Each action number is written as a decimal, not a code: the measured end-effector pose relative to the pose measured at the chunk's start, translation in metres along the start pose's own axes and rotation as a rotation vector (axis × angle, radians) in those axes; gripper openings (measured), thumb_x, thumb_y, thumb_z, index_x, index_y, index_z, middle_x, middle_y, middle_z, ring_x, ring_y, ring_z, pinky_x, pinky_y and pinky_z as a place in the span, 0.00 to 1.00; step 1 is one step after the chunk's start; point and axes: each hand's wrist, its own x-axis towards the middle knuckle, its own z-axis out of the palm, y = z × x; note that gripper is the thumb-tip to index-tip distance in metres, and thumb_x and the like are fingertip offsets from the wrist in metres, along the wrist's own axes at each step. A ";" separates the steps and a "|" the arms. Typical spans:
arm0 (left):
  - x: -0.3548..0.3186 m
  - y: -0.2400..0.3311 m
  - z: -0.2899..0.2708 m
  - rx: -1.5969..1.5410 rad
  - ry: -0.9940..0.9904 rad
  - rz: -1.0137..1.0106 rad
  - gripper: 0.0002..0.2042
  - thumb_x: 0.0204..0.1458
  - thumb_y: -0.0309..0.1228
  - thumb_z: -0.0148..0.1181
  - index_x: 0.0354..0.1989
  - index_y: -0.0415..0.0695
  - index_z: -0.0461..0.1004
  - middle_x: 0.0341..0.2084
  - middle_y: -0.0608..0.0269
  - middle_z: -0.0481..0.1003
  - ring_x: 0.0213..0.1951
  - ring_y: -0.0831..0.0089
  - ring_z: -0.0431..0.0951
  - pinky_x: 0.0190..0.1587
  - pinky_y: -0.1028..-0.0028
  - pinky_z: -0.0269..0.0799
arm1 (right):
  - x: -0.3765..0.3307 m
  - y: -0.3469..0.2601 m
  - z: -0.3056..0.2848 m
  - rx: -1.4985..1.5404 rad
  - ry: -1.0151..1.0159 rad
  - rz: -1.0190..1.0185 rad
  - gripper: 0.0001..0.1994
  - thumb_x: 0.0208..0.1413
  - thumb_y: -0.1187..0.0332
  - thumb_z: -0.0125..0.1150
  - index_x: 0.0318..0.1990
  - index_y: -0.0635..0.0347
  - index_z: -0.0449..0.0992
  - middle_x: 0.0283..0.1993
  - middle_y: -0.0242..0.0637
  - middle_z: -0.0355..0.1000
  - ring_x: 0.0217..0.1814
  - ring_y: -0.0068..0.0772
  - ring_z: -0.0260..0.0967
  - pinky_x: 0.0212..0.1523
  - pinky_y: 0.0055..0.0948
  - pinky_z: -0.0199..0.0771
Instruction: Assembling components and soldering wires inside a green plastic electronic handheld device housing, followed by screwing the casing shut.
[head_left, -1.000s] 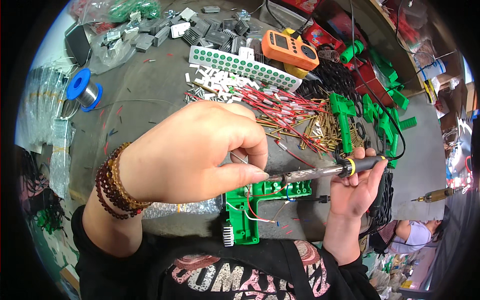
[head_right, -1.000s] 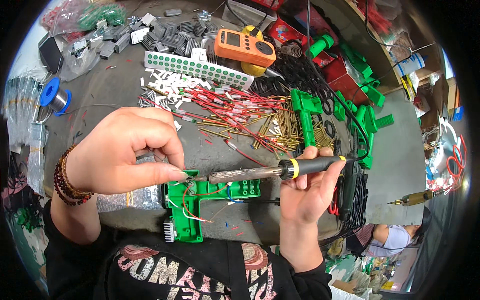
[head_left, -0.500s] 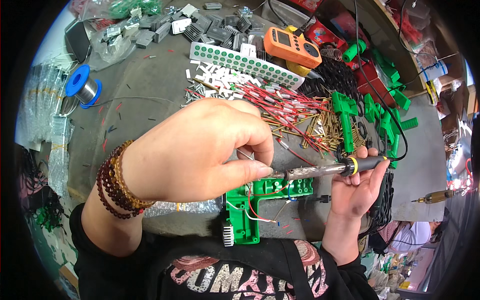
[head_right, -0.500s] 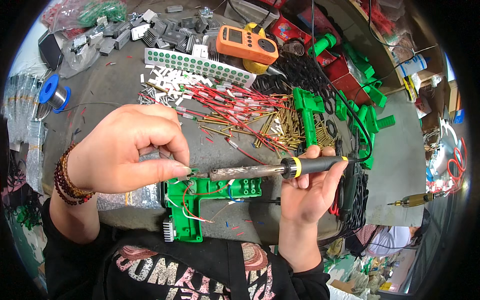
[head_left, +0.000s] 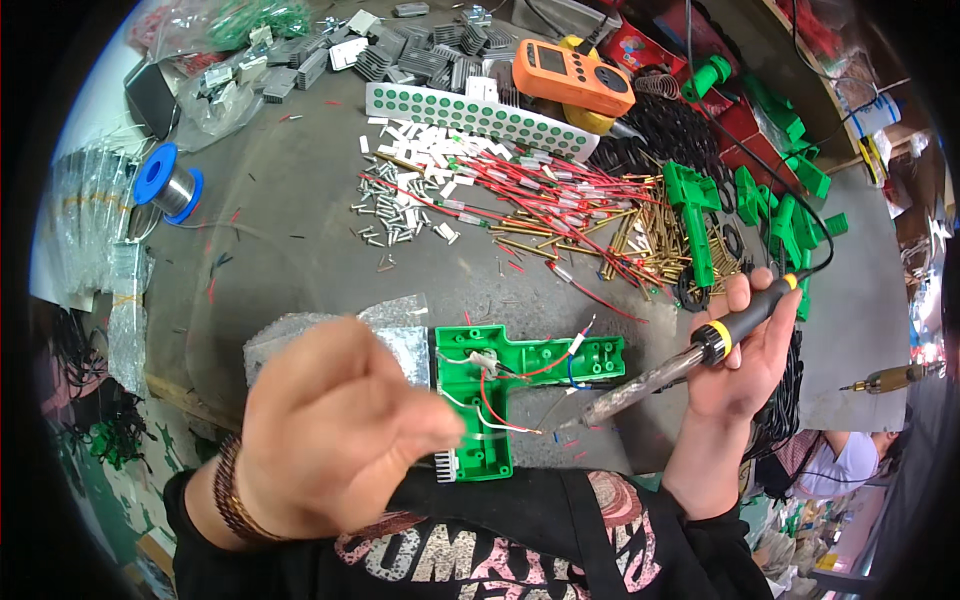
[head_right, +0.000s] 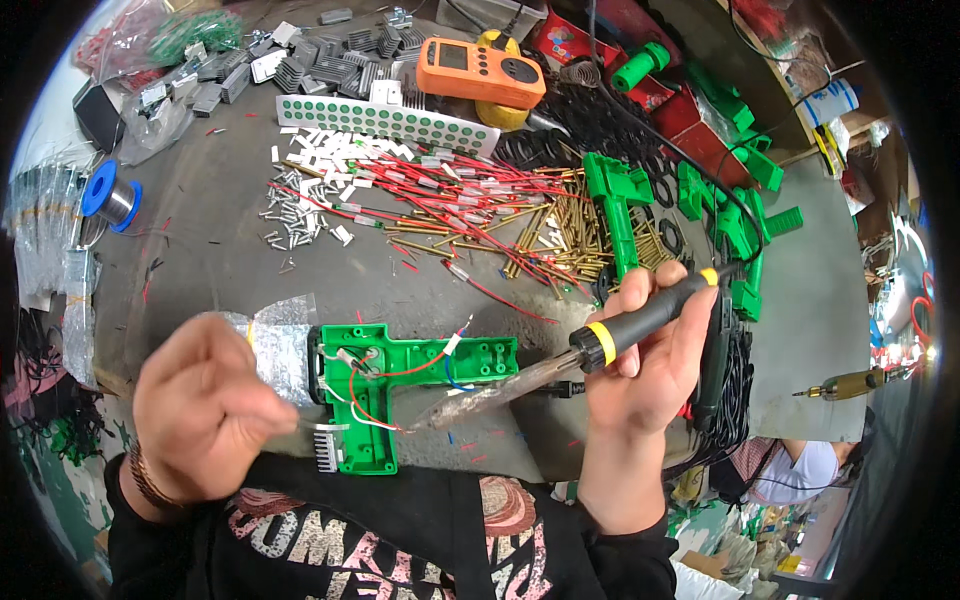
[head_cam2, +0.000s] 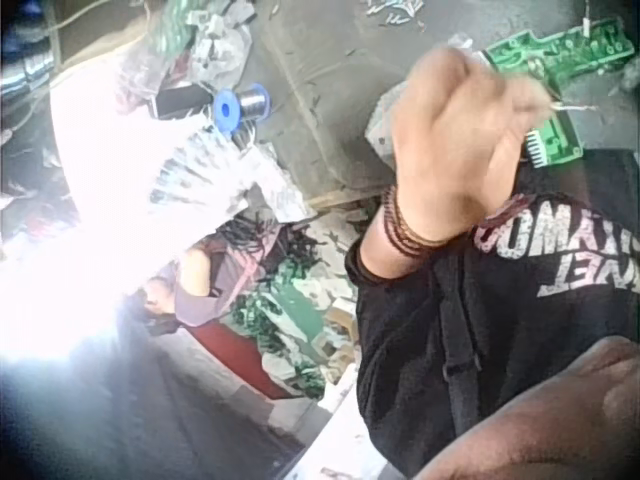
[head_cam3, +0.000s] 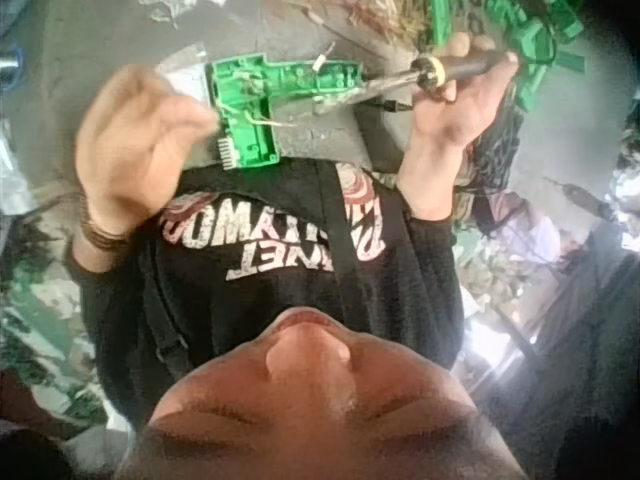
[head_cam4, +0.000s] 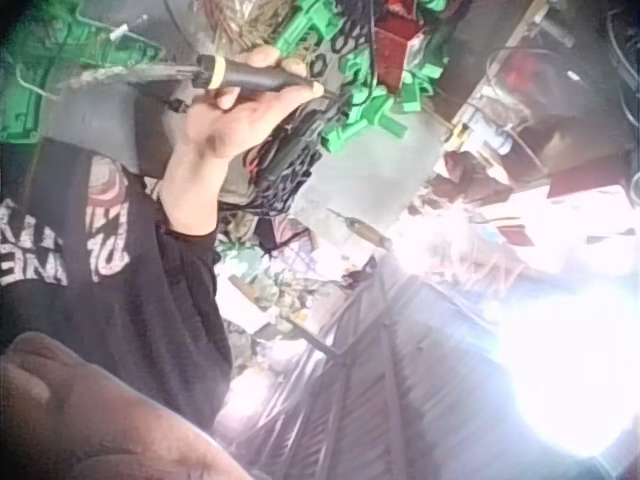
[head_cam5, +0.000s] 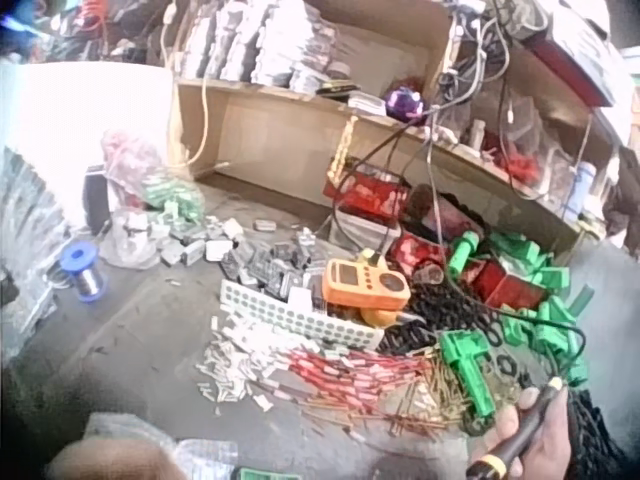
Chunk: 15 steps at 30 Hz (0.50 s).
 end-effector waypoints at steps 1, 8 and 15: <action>-0.008 0.001 0.005 -0.003 -0.017 -0.024 0.10 0.40 0.19 0.71 0.30 0.47 0.82 0.23 0.66 0.68 0.26 0.70 0.72 0.28 0.72 0.67 | 0.003 -0.002 -0.001 -0.024 -0.065 0.030 0.19 0.73 0.45 0.39 0.49 0.49 0.69 0.36 0.32 0.69 0.15 0.14 0.53 0.18 0.17 0.58; -0.017 0.011 0.037 -0.049 0.036 0.043 0.13 0.35 0.15 0.71 0.28 0.46 0.81 0.23 0.65 0.65 0.23 0.71 0.69 0.24 0.73 0.64 | 0.007 0.007 -0.004 0.017 -0.194 0.124 0.19 0.73 0.47 0.38 0.48 0.50 0.69 0.35 0.35 0.72 0.14 0.14 0.52 0.18 0.19 0.60; -0.013 0.000 0.051 0.055 0.120 0.079 0.10 0.36 0.21 0.74 0.28 0.45 0.80 0.23 0.66 0.68 0.23 0.68 0.69 0.24 0.71 0.62 | 0.008 0.020 -0.005 0.004 -0.084 0.115 0.19 0.74 0.47 0.39 0.47 0.50 0.69 0.35 0.36 0.71 0.14 0.14 0.51 0.17 0.16 0.57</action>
